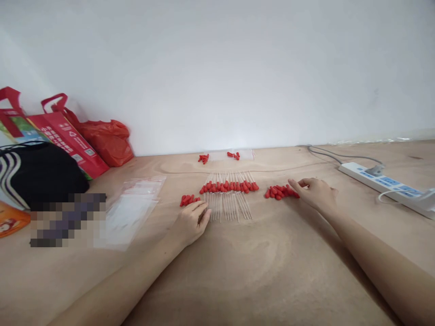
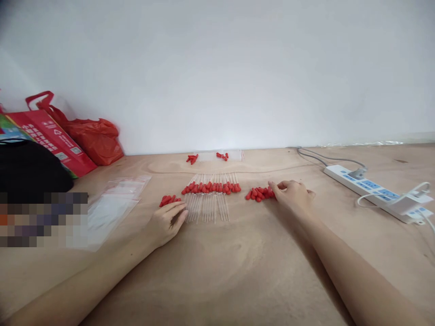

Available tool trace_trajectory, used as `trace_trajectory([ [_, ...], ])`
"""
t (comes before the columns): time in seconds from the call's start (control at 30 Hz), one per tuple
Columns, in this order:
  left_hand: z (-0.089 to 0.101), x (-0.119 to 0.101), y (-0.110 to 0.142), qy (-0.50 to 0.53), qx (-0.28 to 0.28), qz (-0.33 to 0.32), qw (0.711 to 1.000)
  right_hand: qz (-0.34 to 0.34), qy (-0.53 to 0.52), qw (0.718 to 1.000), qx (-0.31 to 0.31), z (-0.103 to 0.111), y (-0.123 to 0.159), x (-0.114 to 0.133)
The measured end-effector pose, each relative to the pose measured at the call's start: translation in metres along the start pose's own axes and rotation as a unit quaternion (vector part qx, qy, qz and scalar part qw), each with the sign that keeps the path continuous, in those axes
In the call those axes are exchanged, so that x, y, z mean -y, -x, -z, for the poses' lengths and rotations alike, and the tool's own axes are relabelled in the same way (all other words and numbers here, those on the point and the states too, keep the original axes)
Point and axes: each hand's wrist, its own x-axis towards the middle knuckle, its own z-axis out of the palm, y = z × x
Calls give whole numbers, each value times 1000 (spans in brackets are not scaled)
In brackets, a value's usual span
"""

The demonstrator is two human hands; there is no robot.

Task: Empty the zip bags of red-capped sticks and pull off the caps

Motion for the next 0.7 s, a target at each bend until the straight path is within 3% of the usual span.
trace_trajectory([
  [0.13,1,-2,1,6,6,-4,1000,21,-2,998,-59,-7,0,-1],
  [0.3,-1,-4,2,9,17,-2,1000,129,4,987,-98,-18,4,21],
  [0.43,-1,-6,0,32,33,-2,999,173,71,982,-22,-23,2,57],
  [0.57,-1,-7,-1,44,48,6,998,110,108,985,82,-29,-8,90],
  [0.7,-2,-6,-1,62,61,7,996,95,116,982,113,-35,-11,105],
])
